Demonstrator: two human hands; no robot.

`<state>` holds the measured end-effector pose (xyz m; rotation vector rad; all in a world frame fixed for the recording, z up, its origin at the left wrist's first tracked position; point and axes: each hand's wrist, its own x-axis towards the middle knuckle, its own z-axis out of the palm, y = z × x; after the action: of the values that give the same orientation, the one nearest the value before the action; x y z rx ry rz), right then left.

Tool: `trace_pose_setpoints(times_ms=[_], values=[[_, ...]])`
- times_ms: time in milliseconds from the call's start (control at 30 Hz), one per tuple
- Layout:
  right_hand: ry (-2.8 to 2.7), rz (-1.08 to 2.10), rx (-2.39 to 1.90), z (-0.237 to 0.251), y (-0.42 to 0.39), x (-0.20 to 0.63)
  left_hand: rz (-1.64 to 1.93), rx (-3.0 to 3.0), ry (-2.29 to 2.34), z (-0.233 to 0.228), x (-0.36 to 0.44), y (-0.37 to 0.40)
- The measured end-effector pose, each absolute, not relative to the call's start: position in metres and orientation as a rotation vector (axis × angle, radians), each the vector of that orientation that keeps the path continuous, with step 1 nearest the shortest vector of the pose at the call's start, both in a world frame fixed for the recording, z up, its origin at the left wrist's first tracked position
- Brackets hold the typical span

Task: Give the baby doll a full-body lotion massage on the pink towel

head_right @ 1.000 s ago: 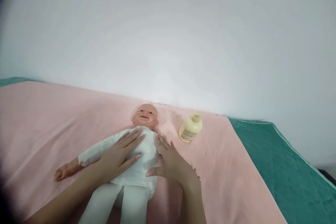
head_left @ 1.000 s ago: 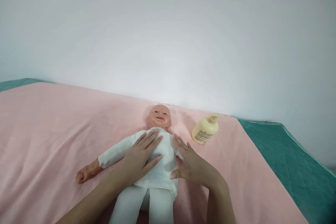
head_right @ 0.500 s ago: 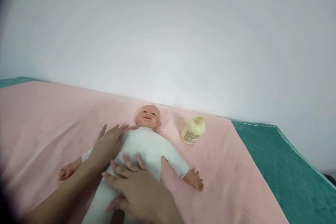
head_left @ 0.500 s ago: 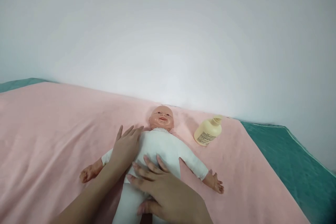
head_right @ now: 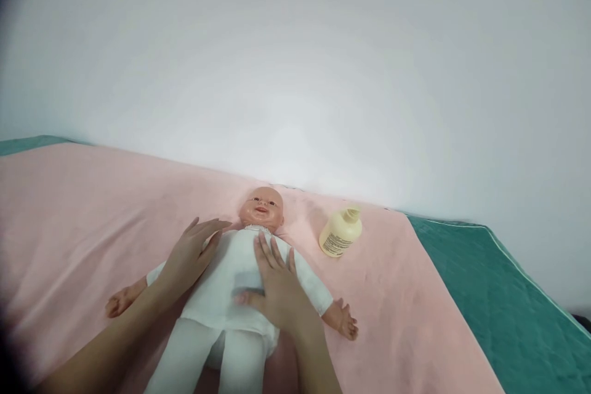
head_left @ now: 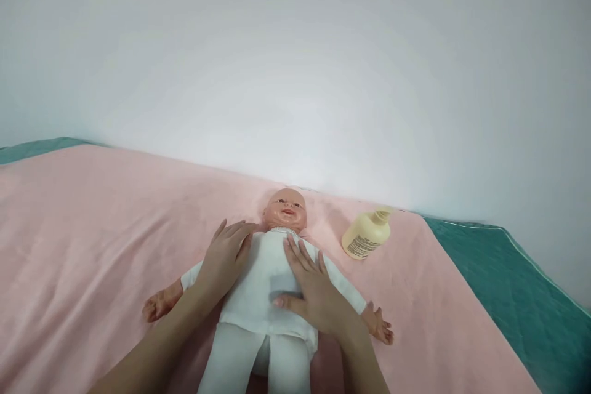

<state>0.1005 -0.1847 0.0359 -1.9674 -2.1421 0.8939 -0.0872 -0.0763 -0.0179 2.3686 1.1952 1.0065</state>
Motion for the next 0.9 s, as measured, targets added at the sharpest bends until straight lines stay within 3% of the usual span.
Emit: trace_pose_setpoints(times_ms=[167, 400, 700, 900], values=[[-2.101, 1.043, -2.045, 0.04, -0.188, 0.123, 1.079, 2.252, 0.863, 0.001, -0.086, -0.095], [-2.135, 1.082, -2.07, 0.039, -0.192, 0.14, 0.46, 2.511, 0.109, 0.03, -0.082, -0.123], [-2.115, 1.091, -2.101, 0.039, -0.193, 0.146, 0.338, 2.57, 0.183, 0.016, -0.076, -0.12], [-2.097, 1.097, -2.105, 0.039, -0.194, 0.144, 0.566, 2.722, 0.508, -0.014, -0.073, -0.109]])
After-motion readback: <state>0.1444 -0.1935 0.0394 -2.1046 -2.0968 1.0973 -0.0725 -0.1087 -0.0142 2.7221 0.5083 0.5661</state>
